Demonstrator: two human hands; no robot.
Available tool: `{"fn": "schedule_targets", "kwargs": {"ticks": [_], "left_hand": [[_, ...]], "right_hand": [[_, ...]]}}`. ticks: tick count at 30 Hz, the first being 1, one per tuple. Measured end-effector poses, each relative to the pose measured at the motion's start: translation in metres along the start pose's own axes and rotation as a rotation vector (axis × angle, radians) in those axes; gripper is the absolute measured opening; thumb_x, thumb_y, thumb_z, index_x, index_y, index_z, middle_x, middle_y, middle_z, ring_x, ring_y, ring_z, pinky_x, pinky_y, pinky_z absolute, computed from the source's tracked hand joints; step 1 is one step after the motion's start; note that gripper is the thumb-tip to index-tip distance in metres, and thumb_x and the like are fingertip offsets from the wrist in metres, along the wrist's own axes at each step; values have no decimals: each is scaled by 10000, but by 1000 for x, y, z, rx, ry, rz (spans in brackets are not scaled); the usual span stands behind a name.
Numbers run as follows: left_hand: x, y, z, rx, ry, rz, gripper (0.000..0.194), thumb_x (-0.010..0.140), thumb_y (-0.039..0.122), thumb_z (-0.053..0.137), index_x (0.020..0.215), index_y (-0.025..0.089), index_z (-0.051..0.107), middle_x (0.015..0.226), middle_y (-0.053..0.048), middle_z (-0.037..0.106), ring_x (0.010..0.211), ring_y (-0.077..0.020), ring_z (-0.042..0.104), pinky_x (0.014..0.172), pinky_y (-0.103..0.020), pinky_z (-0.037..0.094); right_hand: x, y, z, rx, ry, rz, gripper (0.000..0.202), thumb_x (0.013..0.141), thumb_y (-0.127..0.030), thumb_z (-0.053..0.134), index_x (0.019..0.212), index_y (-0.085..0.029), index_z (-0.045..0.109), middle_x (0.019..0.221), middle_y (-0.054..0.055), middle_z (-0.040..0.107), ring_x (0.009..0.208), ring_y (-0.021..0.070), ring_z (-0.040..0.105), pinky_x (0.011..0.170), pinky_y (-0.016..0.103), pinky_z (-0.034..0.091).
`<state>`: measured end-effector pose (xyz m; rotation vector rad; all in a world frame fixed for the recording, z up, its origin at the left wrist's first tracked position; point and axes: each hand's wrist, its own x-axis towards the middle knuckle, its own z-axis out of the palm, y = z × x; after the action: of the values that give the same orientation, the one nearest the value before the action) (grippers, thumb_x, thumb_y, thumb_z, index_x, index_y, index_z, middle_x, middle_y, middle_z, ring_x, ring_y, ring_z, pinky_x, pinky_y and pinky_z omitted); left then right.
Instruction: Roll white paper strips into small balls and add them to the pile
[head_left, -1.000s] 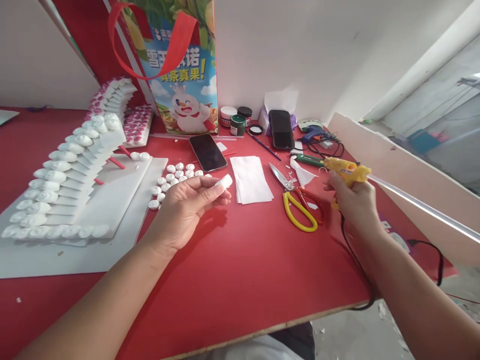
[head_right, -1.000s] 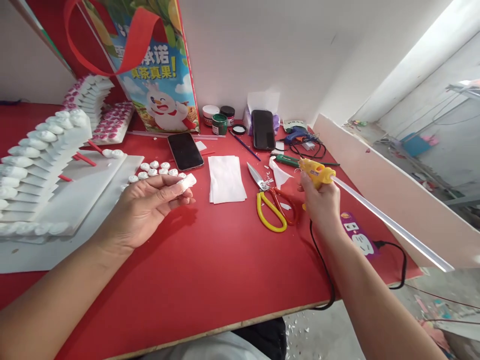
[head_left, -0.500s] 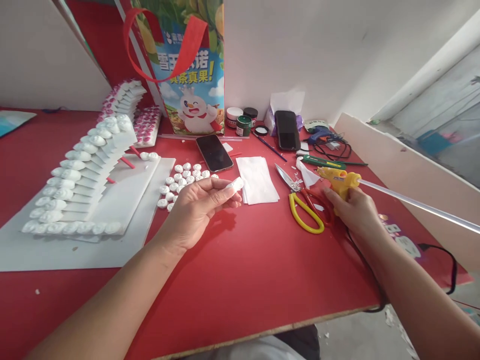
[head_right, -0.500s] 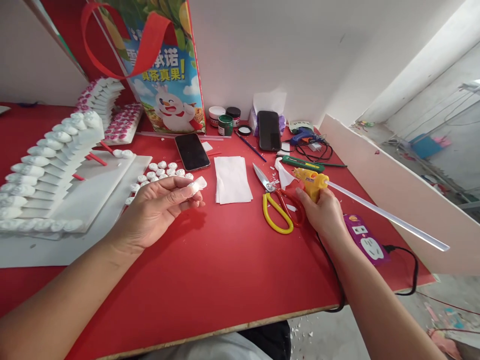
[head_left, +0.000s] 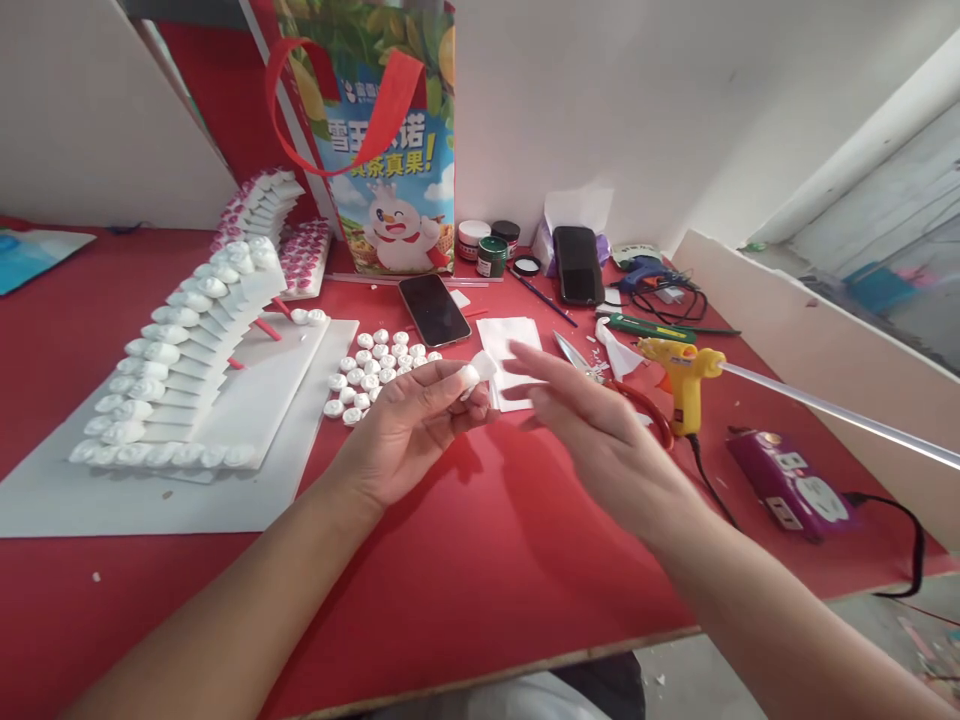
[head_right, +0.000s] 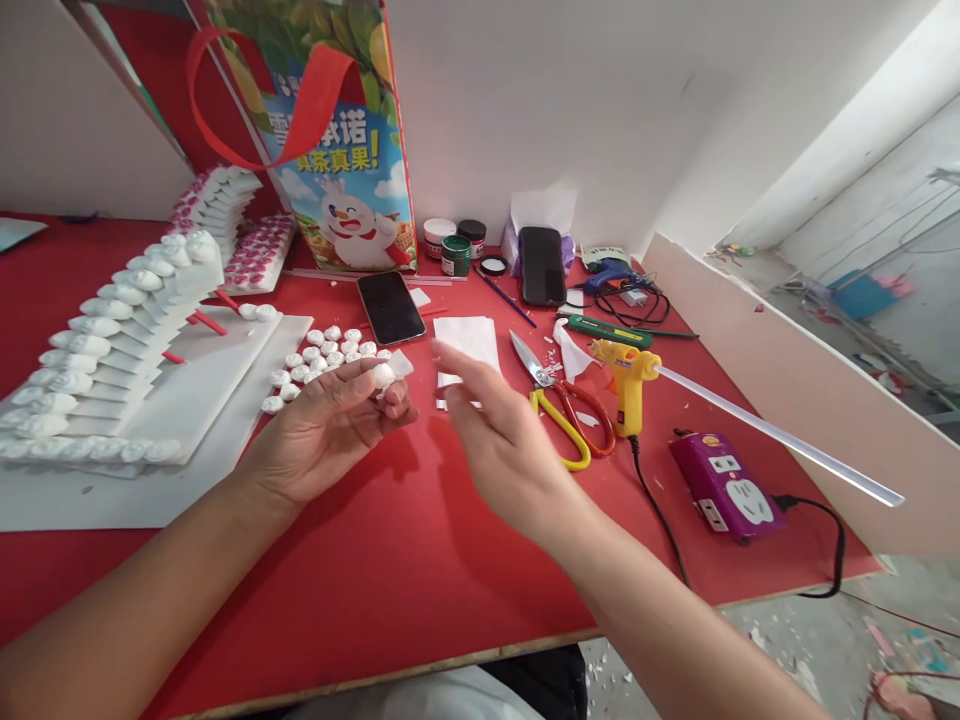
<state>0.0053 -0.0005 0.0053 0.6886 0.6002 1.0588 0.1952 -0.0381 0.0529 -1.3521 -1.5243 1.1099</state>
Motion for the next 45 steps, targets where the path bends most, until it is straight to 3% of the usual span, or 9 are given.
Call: {"fn": "schedule_targets", "kwargs": {"ticks": [3, 8, 14, 23, 37, 45], "left_hand": [[0, 2, 0, -17, -17, 25, 129, 815, 301, 838, 822, 186, 780, 761, -2, 693, 721, -101, 619, 815, -255, 566], [2, 3, -5, -9, -41, 32, 125, 850, 278, 810, 845, 155, 792, 792, -17, 699, 757, -101, 637, 834, -243, 572], [4, 0, -6, -15, -17, -1, 141, 822, 256, 836, 902, 142, 810, 793, -17, 723, 762, -99, 659, 873, -250, 586], [5, -1, -4, 10, 32, -35, 161, 771, 235, 873, 886, 135, 821, 801, -28, 748, 745, -97, 666, 787, -221, 597], [5, 0, -3, -43, 53, -90, 199, 718, 256, 915, 808, 117, 805, 773, -35, 750, 696, -98, 679, 762, -213, 600], [3, 1, -1, -44, 68, -118, 194, 730, 254, 905, 742, 111, 775, 707, -29, 714, 647, -92, 646, 695, -208, 594]], "right_hand": [[25, 8, 24, 323, -147, 74, 435, 884, -129, 551, 1269, -227, 728, 1085, 46, 758, 990, 162, 694, 930, 323, 561], [27, 24, 38, 426, -70, -26, 359, 854, -95, 566, 1074, -240, 810, 1053, 16, 755, 987, 150, 683, 946, 307, 556], [29, 41, 35, 296, 12, -219, 447, 849, -57, 533, 1093, -303, 815, 1086, 9, 740, 1073, 171, 688, 955, 323, 565], [33, 54, 28, 64, 27, -374, 537, 863, -33, 438, 1201, -273, 780, 1141, 48, 698, 974, 158, 686, 871, 347, 587], [34, 52, 25, -68, 34, -570, 623, 879, 39, 417, 1291, -303, 736, 1056, 52, 657, 885, 126, 650, 785, 297, 593], [37, 55, 16, -387, 81, -856, 565, 945, 1, 423, 1372, -286, 657, 1091, 88, 675, 965, 165, 683, 787, 326, 600]]}}
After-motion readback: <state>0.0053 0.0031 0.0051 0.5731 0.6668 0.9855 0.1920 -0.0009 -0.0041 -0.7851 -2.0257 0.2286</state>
